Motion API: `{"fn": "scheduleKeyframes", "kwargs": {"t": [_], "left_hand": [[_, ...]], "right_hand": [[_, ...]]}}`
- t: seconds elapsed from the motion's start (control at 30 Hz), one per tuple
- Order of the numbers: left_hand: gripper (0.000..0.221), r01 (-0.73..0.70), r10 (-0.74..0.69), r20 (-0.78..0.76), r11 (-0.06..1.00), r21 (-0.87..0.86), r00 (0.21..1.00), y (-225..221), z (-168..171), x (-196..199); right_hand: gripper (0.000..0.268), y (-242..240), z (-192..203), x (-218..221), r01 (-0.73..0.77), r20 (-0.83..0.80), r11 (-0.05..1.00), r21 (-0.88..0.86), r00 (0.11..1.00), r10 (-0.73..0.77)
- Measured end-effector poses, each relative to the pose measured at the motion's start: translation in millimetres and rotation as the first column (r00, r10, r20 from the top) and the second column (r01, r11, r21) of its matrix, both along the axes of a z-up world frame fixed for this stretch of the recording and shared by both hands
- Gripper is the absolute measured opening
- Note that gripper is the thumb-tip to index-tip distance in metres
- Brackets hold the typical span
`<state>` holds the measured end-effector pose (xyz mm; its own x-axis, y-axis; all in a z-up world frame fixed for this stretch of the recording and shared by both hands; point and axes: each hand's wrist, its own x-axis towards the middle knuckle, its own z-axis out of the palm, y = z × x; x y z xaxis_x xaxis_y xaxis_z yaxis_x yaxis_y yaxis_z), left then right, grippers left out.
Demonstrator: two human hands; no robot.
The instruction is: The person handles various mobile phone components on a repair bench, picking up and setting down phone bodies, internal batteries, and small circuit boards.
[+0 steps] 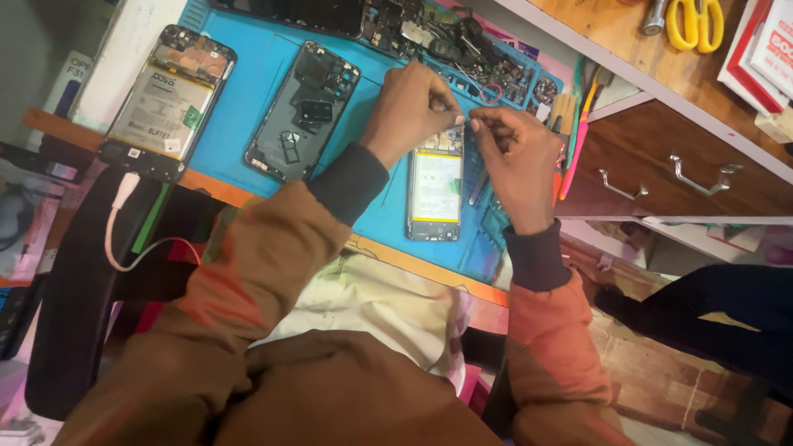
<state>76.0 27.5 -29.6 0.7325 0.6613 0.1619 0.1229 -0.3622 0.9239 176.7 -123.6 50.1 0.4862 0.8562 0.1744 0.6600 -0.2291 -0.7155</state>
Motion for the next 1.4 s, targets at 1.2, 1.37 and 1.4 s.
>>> {"fn": "scheduleKeyframes", "kwargs": {"t": [1.2, 1.37, 1.4], "left_hand": [[0.011, -0.006, 0.007, 0.035, 0.999, -0.036, 0.999, 7.0, -11.9, 7.9], [0.011, -0.022, 0.022, 0.0, 0.997, -0.07, 1.0, 7.9, -13.5, 9.7], [0.011, -0.033, 0.035, 0.023, 0.998, -0.06, 0.999, 7.4, -13.7, 9.3]], "right_hand": [[0.016, 17.4, -20.2, 30.5, -0.046, -0.525, 0.988, -0.15, 0.85, -0.04], [0.016, 23.5, -13.4, 36.8, -0.051, -0.466, 0.961, -0.273, 0.881, -0.086], [0.017, 24.5, -13.3, 37.3, -0.052, -0.507, 0.963, -0.264, 0.857, -0.093]]}}
